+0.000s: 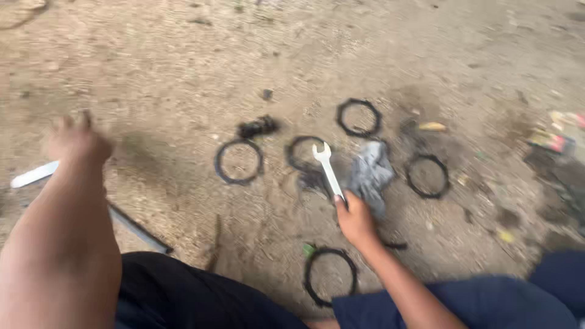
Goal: The person cleans and reassembles mechanical components on the ground, using a cloth to wipe a circular part and a wrench to work on other metal pieces.
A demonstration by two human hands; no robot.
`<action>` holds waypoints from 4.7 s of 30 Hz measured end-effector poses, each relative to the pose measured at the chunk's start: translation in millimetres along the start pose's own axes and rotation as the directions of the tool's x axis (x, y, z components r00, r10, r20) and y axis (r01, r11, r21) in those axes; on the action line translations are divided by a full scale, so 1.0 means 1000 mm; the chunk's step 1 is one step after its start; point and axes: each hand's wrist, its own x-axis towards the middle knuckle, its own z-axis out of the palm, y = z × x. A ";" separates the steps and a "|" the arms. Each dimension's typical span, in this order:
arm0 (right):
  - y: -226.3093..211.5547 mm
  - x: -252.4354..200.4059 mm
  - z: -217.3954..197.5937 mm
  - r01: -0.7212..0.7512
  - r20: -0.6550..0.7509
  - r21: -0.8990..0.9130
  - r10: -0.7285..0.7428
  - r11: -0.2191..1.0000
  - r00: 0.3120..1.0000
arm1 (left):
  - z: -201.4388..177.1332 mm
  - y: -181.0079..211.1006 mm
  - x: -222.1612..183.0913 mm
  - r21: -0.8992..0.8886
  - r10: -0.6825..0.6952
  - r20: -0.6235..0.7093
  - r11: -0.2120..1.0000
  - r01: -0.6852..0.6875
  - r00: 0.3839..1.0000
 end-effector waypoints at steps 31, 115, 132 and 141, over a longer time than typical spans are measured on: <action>0.012 -0.025 -0.101 -0.110 -0.196 0.653 0.307 0.750 0.931 | -0.164 0.195 -0.183 -0.332 0.412 0.218 0.884 -0.330 0.885; -0.038 -0.032 -0.004 0.143 -0.215 0.338 -0.072 0.930 0.974 | -0.094 0.314 -0.251 -0.800 0.203 0.235 0.596 0.071 0.951; -0.019 -0.063 0.018 -0.033 -0.164 0.161 0.060 0.986 0.985 | -0.088 0.329 -0.231 -0.913 0.102 0.127 0.402 0.076 0.987; -0.013 -0.045 -0.002 0.160 -0.410 0.353 -0.001 0.922 0.912 | -0.088 0.326 -0.236 -0.878 0.064 0.211 0.450 0.161 0.975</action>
